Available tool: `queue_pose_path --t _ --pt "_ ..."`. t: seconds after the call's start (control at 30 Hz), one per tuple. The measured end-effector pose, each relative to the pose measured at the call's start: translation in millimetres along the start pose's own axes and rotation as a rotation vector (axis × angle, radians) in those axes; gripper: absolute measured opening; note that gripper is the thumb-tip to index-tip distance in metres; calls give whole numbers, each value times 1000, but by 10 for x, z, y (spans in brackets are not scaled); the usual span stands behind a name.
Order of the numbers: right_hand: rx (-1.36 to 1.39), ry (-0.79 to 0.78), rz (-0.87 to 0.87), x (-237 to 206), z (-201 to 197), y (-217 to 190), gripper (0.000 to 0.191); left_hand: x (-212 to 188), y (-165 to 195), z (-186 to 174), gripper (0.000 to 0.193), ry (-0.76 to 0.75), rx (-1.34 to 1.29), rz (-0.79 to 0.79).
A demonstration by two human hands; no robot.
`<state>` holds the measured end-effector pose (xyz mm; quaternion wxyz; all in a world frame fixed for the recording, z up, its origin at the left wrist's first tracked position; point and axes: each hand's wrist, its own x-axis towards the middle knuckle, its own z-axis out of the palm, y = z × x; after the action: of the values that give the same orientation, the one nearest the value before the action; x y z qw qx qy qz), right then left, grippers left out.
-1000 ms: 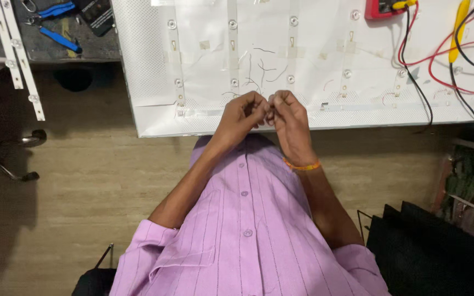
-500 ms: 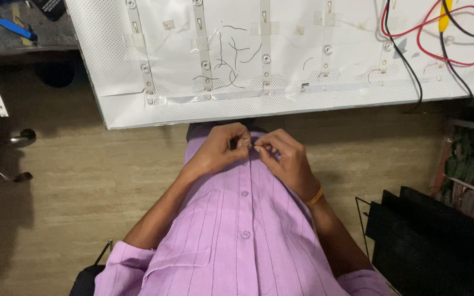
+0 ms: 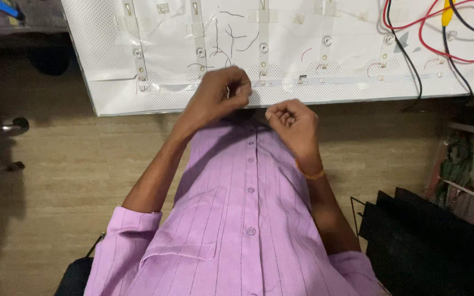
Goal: The person sits at a workbench and uses pliers to strip insulation from wire ends, then uses a soldering iron to solder the wires onto connection points on the back of a white LED light panel. A multimeter with probes rests on the panel nearby.
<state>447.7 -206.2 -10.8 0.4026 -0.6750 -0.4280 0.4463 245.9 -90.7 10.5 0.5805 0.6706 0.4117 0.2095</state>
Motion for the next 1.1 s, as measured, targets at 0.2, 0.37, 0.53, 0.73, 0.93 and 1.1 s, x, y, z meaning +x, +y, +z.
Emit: queue_pose_path --t 0.2,0.37,0.53,0.73,0.93,1.1 --pt "-195 134 -89 667 -38 188 12 -116 -136 112 14 220 -232 -77" --pt "-446 150 -177 724 38 215 13 -331 -235 183 12 364 23 9" --pt "-533 177 -125 743 107 233 15 -23 -323 315 25 367 432 239" --pt "-586 167 -108 788 166 259 14 322 -491 404 42 230 808 447" --pt "-550 128 -244 719 173 284 12 299 -604 322 41 163 978 504" --pt "-72 -45 -71 734 -27 266 13 362 -660 227 45 153 975 527"
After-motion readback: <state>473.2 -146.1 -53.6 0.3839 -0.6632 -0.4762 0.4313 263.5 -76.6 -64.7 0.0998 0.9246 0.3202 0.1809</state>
